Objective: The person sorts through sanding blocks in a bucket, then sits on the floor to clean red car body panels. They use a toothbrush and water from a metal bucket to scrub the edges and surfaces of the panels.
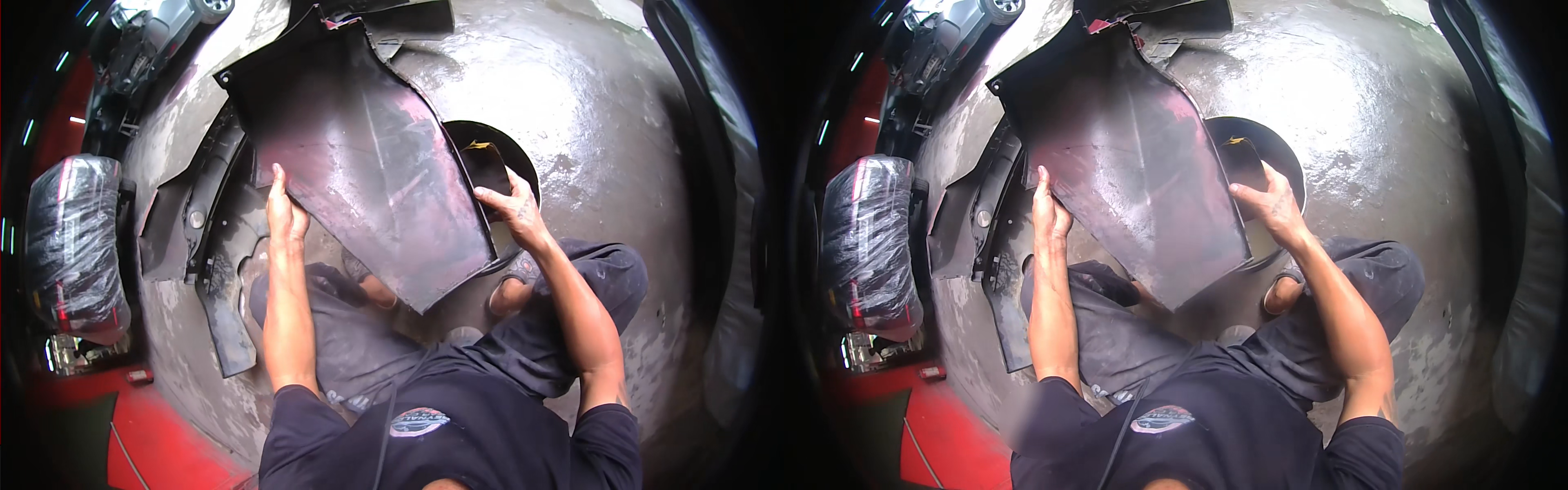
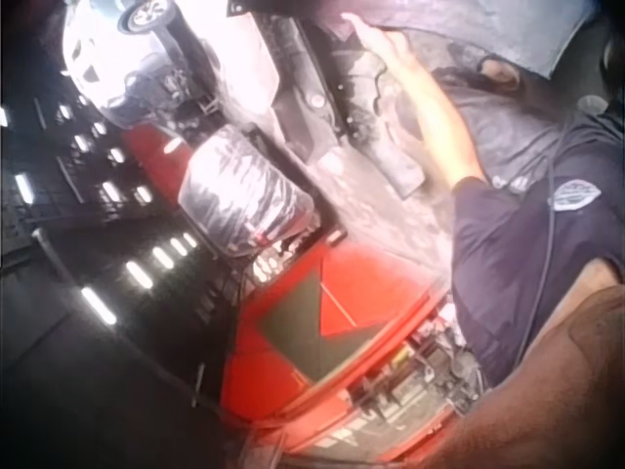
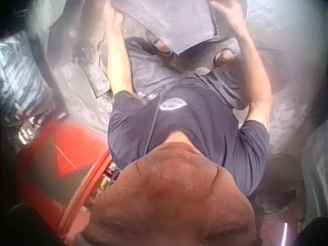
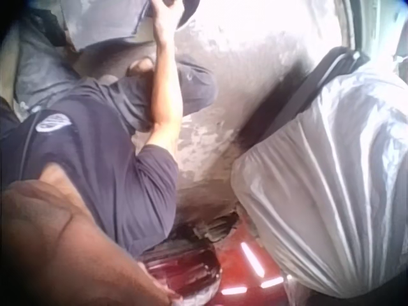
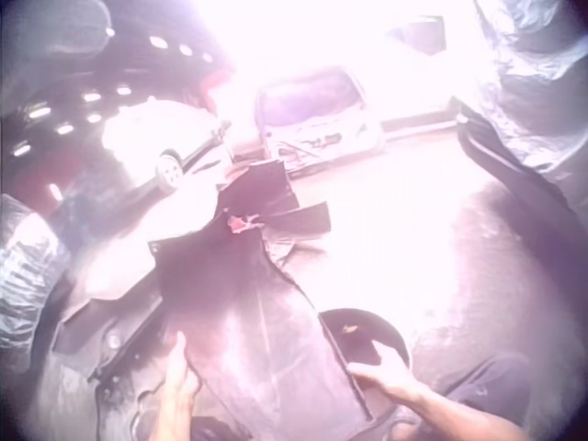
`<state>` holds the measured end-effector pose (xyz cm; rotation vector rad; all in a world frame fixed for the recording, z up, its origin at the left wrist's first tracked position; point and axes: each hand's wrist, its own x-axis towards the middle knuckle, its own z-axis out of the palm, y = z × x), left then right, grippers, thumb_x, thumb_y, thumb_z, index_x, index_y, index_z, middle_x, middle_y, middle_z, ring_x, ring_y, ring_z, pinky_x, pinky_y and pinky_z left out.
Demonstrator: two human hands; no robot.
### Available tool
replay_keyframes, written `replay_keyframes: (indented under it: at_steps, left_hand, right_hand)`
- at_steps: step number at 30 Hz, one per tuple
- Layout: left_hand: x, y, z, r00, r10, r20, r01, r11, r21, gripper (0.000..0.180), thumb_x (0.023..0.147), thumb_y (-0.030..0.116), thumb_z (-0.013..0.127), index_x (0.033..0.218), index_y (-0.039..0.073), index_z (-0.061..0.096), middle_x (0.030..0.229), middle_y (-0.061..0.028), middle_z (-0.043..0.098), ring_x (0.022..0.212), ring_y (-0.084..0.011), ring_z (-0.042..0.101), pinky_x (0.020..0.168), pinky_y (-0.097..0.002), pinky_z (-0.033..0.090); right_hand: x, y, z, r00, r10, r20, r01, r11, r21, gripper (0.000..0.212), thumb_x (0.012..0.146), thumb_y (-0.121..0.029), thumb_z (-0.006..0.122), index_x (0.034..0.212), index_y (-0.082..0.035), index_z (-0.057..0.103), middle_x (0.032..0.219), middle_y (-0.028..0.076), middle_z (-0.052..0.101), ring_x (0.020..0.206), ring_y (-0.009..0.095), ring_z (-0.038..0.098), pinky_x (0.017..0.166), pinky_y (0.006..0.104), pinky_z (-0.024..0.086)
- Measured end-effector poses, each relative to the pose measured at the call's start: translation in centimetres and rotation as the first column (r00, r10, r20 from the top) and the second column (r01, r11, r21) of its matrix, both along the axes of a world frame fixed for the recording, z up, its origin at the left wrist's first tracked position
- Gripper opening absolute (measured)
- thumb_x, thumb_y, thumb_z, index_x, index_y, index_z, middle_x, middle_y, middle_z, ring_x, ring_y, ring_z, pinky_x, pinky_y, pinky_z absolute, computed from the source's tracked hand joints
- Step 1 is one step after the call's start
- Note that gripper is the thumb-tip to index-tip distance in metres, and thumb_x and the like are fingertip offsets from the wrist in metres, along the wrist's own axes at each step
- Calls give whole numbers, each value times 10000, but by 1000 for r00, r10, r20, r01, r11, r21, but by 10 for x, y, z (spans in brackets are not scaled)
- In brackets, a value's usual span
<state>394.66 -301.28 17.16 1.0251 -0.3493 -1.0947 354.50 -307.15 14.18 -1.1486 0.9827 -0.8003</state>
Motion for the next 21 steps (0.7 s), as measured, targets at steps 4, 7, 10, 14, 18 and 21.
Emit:
replay_keyframes:
  at_steps: [4,7,10,14,18,21]
  left_hand:
    - [0,12,-26,998,-52,41,51,998,32,366,1003,113,635,1354,43,558,1277,-93,650,1135,-251,656,1014,-401,535]
    - [-12,20,-33,994,-58,89,53,997,53,403,995,69,622,1383,70,515,1235,-104,656,1098,-270,672,950,-410,579]
    - [-10,18,-39,995,-45,90,39,997,66,384,1002,53,595,1378,63,518,1242,-118,651,1092,-277,676,940,-422,591]
    - [-5,12,-44,996,-24,88,16,996,89,387,1023,58,563,1405,56,504,1252,-128,647,1103,-290,675,948,-438,590]
    - [-7,8,-52,997,28,77,-39,989,146,382,1057,96,531,1434,52,486,1268,-138,640,1117,-296,669,962,-459,587]
    - [-4,5,-70,996,53,71,-68,969,238,380,1078,150,521,1441,45,486,1299,-148,632,1141,-306,662,974,-479,583]
  right_hand:
    - [10,2,3,1000,10,29,-9,999,-36,533,893,-208,743,1346,30,593,1157,118,714,1060,176,647,977,317,488]
    - [14,3,8,1000,30,9,-30,999,-24,469,907,-179,726,1304,39,605,1163,107,710,1069,161,634,977,309,483]
    - [17,5,3,999,34,-2,-34,995,-95,428,922,-156,710,1291,36,610,1133,93,713,1035,147,640,948,304,499]
    - [15,6,4,998,45,40,-47,997,53,382,956,-153,680,1296,8,610,1052,85,718,888,130,678,785,296,568]
    - [12,-7,-1,982,-143,124,123,980,157,313,986,-151,656,1262,-19,590,1023,95,712,786,155,701,683,303,598]
    - [12,-10,-14,978,-143,151,117,978,170,408,962,-167,706,1309,-5,566,1027,97,701,805,159,709,689,300,600]
